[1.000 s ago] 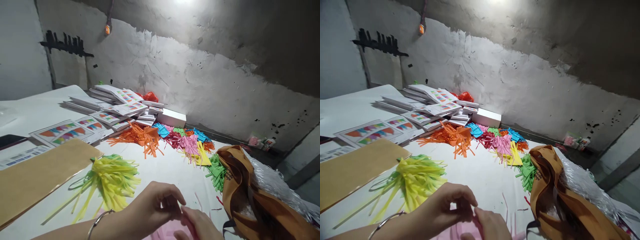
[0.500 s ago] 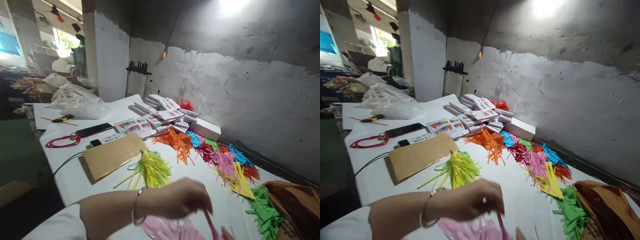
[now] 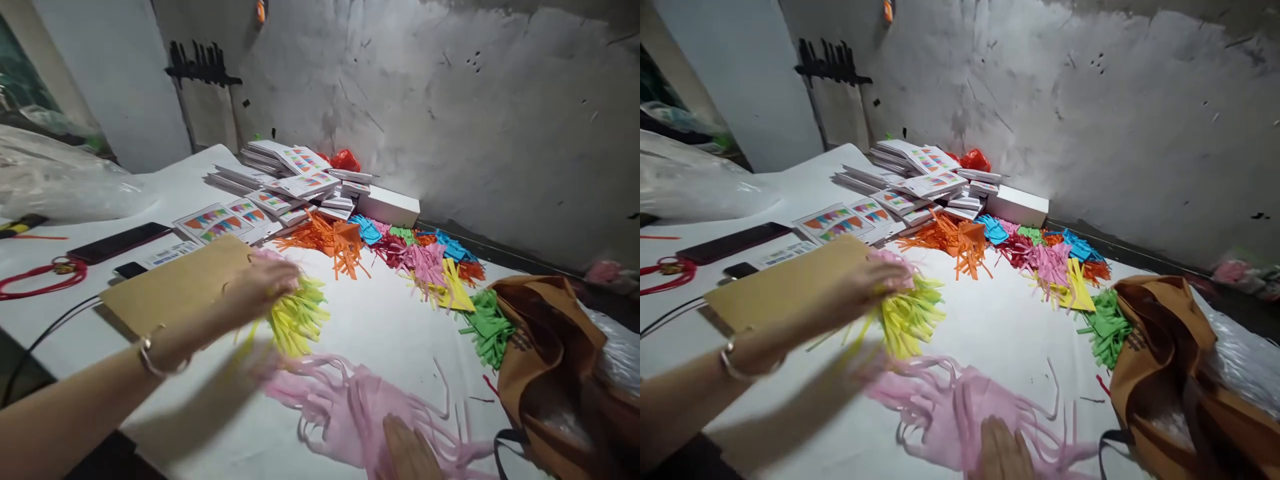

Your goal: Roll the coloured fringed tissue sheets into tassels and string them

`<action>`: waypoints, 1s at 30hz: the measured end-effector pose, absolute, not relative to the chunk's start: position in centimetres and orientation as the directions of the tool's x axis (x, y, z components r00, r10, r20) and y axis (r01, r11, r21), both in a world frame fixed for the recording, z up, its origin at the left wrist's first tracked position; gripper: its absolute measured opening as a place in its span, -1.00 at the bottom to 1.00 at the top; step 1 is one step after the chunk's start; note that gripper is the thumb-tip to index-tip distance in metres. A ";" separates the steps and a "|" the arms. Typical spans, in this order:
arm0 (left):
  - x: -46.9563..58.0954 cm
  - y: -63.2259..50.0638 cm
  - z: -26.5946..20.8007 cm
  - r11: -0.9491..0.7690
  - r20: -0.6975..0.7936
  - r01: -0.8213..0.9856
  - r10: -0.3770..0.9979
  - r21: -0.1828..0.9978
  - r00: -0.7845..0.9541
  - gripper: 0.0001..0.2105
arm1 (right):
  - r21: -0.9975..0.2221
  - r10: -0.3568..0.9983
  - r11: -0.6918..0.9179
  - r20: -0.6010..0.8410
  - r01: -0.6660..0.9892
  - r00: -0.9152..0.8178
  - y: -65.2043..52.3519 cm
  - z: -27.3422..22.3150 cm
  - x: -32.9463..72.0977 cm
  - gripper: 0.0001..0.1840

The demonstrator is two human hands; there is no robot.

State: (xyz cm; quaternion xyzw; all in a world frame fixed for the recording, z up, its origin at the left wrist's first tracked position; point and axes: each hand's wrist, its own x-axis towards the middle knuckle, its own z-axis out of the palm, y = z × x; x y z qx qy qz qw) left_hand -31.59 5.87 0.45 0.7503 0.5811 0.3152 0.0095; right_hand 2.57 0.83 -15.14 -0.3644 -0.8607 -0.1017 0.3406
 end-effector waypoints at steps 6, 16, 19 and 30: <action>-18.4 4.0 -5.3 -0.893 0.206 0.418 0.446 0.167 0.871 -0.56 | -0.095 0.687 0.485 0.657 0.869 -0.311 -2.2 -16.7 6.0 -0.31; -23.4 8.9 -4.5 -0.315 0.053 0.483 0.875 0.817 0.481 -0.87 | -0.165 0.669 0.558 0.669 0.813 -0.323 -2.9 -17.0 6.4 -0.43; -25.4 8.0 -4.4 -0.184 0.096 0.540 0.978 0.821 0.186 -0.75 | -0.195 0.689 0.584 0.633 0.788 -0.353 -3.3 -16.5 6.5 -0.46; -16.7 -0.2 -6.1 -0.821 0.172 0.480 0.545 0.310 0.820 -0.80 | 0.107 0.652 0.589 0.523 0.801 -0.549 -3.7 -13.6 9.3 -0.66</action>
